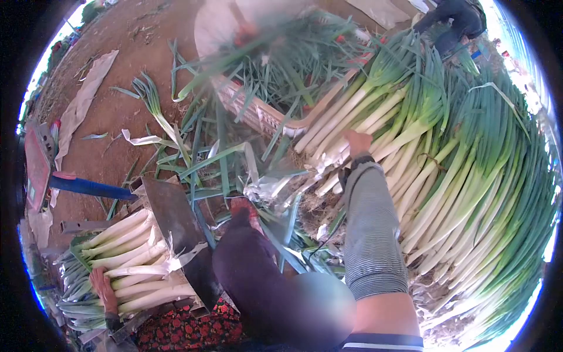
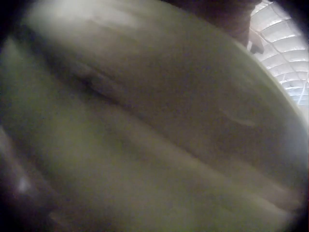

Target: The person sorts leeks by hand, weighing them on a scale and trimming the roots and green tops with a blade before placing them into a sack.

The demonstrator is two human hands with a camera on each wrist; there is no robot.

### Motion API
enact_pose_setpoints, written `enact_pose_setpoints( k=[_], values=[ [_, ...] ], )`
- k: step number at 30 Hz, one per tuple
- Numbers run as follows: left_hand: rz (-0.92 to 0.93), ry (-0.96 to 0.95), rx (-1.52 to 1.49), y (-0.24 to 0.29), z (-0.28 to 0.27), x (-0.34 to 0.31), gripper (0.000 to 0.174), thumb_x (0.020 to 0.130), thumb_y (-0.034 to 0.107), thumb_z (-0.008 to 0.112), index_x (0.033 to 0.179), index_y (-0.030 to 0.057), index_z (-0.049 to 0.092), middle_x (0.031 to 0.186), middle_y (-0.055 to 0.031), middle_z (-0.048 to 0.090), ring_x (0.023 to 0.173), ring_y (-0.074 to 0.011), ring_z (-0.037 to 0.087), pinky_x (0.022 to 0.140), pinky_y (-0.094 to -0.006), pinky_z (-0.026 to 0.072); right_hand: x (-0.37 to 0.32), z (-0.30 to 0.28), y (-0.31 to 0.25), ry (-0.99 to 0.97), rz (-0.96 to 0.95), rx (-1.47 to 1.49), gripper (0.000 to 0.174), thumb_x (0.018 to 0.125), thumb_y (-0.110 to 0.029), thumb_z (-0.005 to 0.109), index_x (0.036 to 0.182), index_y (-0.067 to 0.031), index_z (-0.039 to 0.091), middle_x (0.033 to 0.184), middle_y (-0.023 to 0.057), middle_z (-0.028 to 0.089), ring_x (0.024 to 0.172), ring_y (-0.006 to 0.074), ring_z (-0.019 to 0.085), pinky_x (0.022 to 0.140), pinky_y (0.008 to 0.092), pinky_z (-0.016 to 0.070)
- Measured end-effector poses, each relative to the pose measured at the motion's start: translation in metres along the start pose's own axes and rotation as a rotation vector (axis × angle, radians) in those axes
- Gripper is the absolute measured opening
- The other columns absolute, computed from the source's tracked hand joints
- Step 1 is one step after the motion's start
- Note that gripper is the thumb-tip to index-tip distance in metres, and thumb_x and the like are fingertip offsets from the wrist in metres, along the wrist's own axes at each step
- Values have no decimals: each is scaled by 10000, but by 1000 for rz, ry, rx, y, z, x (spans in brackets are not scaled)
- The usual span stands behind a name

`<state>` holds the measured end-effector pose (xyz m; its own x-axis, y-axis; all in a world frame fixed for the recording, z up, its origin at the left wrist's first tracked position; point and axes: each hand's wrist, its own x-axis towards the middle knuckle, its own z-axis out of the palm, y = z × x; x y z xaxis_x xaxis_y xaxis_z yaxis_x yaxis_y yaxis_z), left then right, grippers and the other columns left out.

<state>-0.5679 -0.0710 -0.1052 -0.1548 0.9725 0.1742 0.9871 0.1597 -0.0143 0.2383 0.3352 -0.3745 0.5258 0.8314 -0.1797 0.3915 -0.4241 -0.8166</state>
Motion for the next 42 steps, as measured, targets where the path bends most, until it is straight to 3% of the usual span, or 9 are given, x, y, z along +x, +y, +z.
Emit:
enact_pose_setpoints(
  k=[10, 11, 14, 18, 20, 28, 35, 40, 42],
  values=[
    [-32, -63, -1, 12, -10, 5, 340, 901, 345, 359, 918, 32, 491, 886, -145, 432, 888, -329, 408, 880, -432, 291, -71, -18, -78, -118, 155, 181, 338, 756, -259, 617, 981, -11, 664, 922, 167, 622, 821, 276, 570, 766, 349, 452],
    [-36, -62, 0, 13, -9, 4, 338, 902, 342, 357, 918, 32, 490, 887, -146, 431, 889, -331, 408, 882, -434, 290, -72, -18, -67, -142, -259, -325, 283, 822, -164, 550, 1064, -68, 661, 1030, 198, 624, 940, 291, 582, 853, 342, 443],
    [-42, -70, 3, 14, -10, 2, 332, 903, 333, 357, 917, 30, 492, 890, -149, 430, 890, -334, 406, 888, -440, 287, -79, -3, -69, 11, -199, -493, 303, 822, -47, 505, 1081, -89, 656, 1063, 214, 613, 982, 278, 579, 869, 331, 443],
    [-29, -52, 47, 9, -6, 2, 320, 900, 320, 364, 918, 31, 499, 895, -151, 432, 891, -334, 407, 887, -444, 288, -65, 2, -50, 59, -11, 114, 282, 819, -64, 529, 1081, -79, 632, 1018, 184, 622, 975, 272, 583, 857, 332, 454],
    [-28, -62, 31, 9, -7, 2, 315, 896, 315, 368, 922, 31, 502, 897, -152, 436, 894, -337, 409, 886, -447, 290, -69, -17, -27, -3, -383, -186, 242, 808, -105, 581, 1041, -68, 633, 1003, 162, 624, 973, 270, 585, 853, 341, 460],
    [-7, -27, 51, 5, -3, 0, 298, 890, 288, 372, 943, 33, 516, 907, -156, 457, 907, -345, 424, 884, -446, 299, -93, -29, -61, -332, 300, 1081, 298, 789, -174, 652, 1036, -18, 590, 966, 98, 620, 906, 240, 593, 840, 337, 480],
    [9, -216, -58, -14, -20, 1, 224, 881, 193, 498, 1041, 41, 540, 993, -110, 550, 942, -289, 500, 900, -404, 358, -135, -93, -65, -350, 41, 768, 320, 885, -104, 469, 1201, -60, 497, 1045, 66, 567, 964, 165, 547, 829, 277, 462],
    [-654, 83, -1102, -115, -84, 9, 327, 883, 136, 575, 1173, -8, 532, 1014, -72, 617, 883, -144, 593, 792, -295, 495, -197, -144, -98, -470, -12, 843, 326, 880, -312, 519, 1018, -19, 556, 814, 60, 593, 755, 177, 596, 722, 283, 485],
    [-402, 335, -904, -67, -147, 24, 344, 894, 131, 550, 1202, -20, 519, 1040, -92, 611, 935, -174, 591, 843, -297, 479, -216, -148, -112, -569, 2, 875, 325, 876, -315, 522, 1006, -19, 551, 806, 62, 590, 755, 178, 596, 722, 286, 486]
  ],
)
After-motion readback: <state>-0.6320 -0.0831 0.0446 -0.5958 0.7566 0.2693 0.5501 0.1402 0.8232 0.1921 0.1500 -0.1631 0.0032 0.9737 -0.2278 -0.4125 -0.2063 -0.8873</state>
